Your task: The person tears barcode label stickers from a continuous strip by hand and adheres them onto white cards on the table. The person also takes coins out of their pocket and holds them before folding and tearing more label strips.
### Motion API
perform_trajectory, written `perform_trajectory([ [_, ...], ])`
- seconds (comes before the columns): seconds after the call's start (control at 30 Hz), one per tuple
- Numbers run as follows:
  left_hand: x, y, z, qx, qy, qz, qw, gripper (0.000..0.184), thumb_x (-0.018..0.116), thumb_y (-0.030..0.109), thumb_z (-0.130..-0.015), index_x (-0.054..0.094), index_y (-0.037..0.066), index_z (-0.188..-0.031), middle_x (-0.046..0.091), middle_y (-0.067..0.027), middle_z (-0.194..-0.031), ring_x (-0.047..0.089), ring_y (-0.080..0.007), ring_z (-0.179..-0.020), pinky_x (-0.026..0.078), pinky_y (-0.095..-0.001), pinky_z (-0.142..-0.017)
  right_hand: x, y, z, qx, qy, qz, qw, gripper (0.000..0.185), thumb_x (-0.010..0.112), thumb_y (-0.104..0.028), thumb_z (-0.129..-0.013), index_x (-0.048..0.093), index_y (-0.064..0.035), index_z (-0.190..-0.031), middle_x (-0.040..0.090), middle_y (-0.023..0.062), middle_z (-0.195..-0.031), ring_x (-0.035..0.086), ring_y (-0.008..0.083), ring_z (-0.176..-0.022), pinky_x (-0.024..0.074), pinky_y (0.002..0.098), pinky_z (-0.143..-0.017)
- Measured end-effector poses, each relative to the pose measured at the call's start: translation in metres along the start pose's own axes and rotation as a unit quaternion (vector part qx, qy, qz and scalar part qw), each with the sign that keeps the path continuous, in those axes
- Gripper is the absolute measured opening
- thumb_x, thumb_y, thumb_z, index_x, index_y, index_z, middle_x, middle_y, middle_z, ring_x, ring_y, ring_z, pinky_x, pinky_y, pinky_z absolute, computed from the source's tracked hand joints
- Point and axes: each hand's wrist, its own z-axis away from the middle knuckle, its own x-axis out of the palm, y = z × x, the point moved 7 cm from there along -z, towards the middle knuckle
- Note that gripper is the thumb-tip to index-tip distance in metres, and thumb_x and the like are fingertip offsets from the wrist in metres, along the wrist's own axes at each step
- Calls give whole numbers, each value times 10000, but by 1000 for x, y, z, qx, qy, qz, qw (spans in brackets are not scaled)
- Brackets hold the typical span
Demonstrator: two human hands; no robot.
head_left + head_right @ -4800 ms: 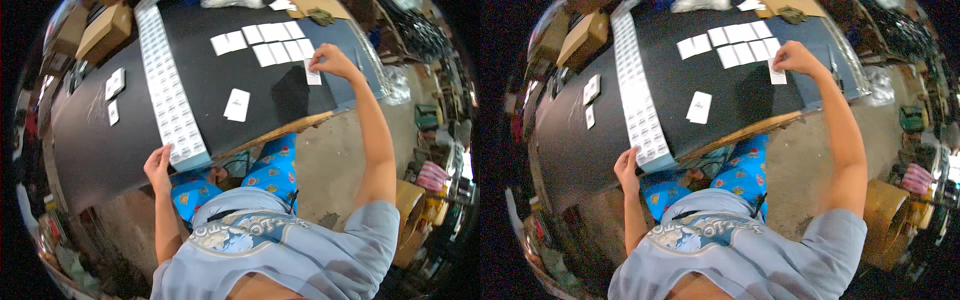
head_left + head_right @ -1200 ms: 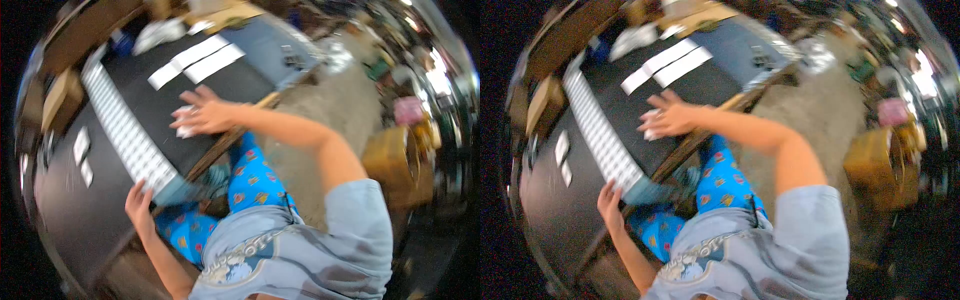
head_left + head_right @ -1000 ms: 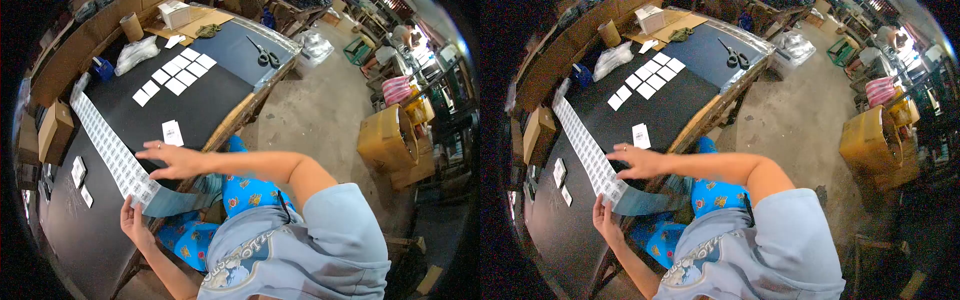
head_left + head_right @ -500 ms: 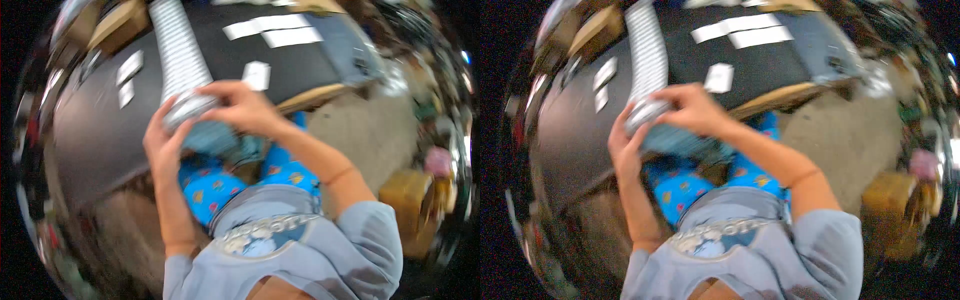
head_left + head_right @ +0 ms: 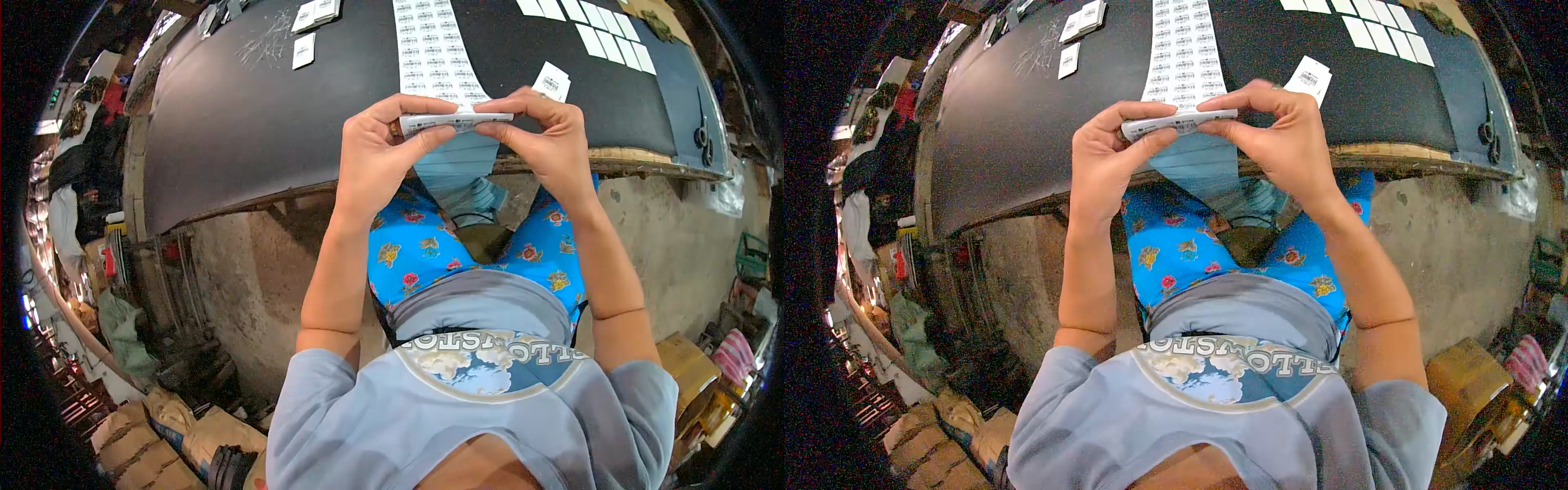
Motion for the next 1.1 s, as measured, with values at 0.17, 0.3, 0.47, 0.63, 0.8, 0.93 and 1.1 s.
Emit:
perform_trajectory([
  [0.17, 2, -6, -8, -25, 4, 10, 1000, 266, 698, -62, -753, 652, -30, -1013, 676, -100, -949, 625, -105, -841, 507, -217, -746, -8, 2, -5, -94, 43, 69, 992, 188, 763, -23, -674, 738, -77, -852, 645, 56, -919, 581, 143, -849, 449, 253, -768],
  [0.3, 2, -12, -13, -16, -6, -14, 1000, 218, 696, -61, -741, 678, -18, -954, 686, -87, -931, 625, -105, -837, 508, -227, -756, -2, -2, -11, -103, 23, 39, 994, 137, 751, 0, -673, 717, -38, -801, 652, 49, -805, 576, 154, -840, 448, 277, -756],
  [0.47, -2, -8, -17, -18, 1, -45, 999, 148, 701, -23, -760, 694, -6, -907, 691, -64, -890, 626, -96, -809, 502, -224, -740, 3, 6, -17, -25, 7, -26, 999, 125, 731, 22, -692, 719, -36, -802, 651, 54, -808, 582, 148, -818, 450, 280, -751],
  [0.63, -11, -20, -20, -54, 8, -22, 998, 137, 700, 11, -784, 695, -4, -921, 689, -62, -882, 622, -88, -794, 500, -212, -716, 6, 10, -23, -26, -6, -56, 998, 129, 727, 31, -697, 718, -27, -812, 655, 64, -813, 589, 148, -811, 452, 269, -739],
  [0.8, -9, -17, -22, -55, 14, 11, 998, 147, 696, 19, -788, 695, -11, -931, 690, -77, -878, 623, -85, -768, 496, -208, -682, 3, 15, -24, -20, -3, -39, 999, 126, 733, 23, -697, 721, -25, -814, 664, 65, -797, 590, 146, -808, 452, 261, -730],
  [0.93, -7, -18, -31, -52, 4, 28, 998, 161, 696, 38, -798, 690, -1, -955, 687, -68, -871, 623, -86, -767, 494, -203, -690, 1, 10, -28, -24, -6, -43, 999, 65, 740, -22, -720, 723, -32, -782, 667, 55, -754, 588, 132, -745, 436, 259, -713],
  [1.1, -3, -15, -29, -68, -5, 74, 995, 201, 701, 56, -805, 667, 9, -998, 677, -53, -890, 616, -84, -801, 482, -198, -713, -4, 6, -29, -26, 9, -24, 999, 60, 754, -72, -727, 724, -39, -766, 663, 40, -709, 585, 122, -734, 413, 279, -698],
])
